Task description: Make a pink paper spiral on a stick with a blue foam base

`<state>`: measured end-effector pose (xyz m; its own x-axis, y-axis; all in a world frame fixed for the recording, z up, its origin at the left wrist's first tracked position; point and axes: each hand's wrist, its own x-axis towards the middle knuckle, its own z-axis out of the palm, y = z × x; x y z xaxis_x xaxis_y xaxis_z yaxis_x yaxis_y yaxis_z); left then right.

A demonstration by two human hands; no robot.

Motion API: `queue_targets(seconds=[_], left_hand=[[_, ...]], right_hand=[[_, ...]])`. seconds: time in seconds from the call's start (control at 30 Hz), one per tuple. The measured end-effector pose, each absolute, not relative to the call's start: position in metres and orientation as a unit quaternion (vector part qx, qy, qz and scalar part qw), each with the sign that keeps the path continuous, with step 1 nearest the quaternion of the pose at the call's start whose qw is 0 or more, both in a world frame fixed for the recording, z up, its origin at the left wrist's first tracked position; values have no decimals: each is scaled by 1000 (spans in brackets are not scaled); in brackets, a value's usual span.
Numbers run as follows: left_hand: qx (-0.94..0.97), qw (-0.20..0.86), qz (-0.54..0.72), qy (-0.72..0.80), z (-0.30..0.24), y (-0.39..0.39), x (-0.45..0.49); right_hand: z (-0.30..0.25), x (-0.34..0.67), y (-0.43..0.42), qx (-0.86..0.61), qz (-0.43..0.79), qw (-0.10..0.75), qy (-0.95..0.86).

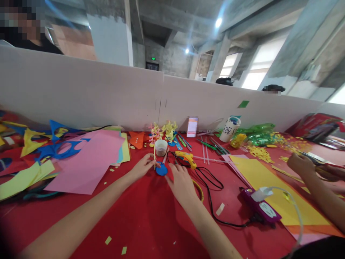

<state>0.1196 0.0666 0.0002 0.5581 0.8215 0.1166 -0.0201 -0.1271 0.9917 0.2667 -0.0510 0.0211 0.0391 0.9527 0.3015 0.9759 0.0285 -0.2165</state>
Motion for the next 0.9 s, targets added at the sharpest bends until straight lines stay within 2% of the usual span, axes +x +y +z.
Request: queue_targets(seconds=[0.1, 0.23, 0.47, 0.7, 0.9], left_hand=[[647, 592, 364, 313, -1, 66, 109], [642, 594, 362, 323, -1, 62, 88], [628, 574, 392, 350, 6, 45, 56], [596, 599, 393, 362, -4, 40, 32], [618, 572, 386, 376, -10, 57, 40]], right_hand=[[18, 247, -37, -679, 15, 137, -721], [8, 216, -47, -715, 8, 96, -692], [-1, 192, -57, -586, 37, 148, -796], [-5, 196, -55, -593, 51, 153, -789], [3, 200, -63, -592, 75, 168, -785]])
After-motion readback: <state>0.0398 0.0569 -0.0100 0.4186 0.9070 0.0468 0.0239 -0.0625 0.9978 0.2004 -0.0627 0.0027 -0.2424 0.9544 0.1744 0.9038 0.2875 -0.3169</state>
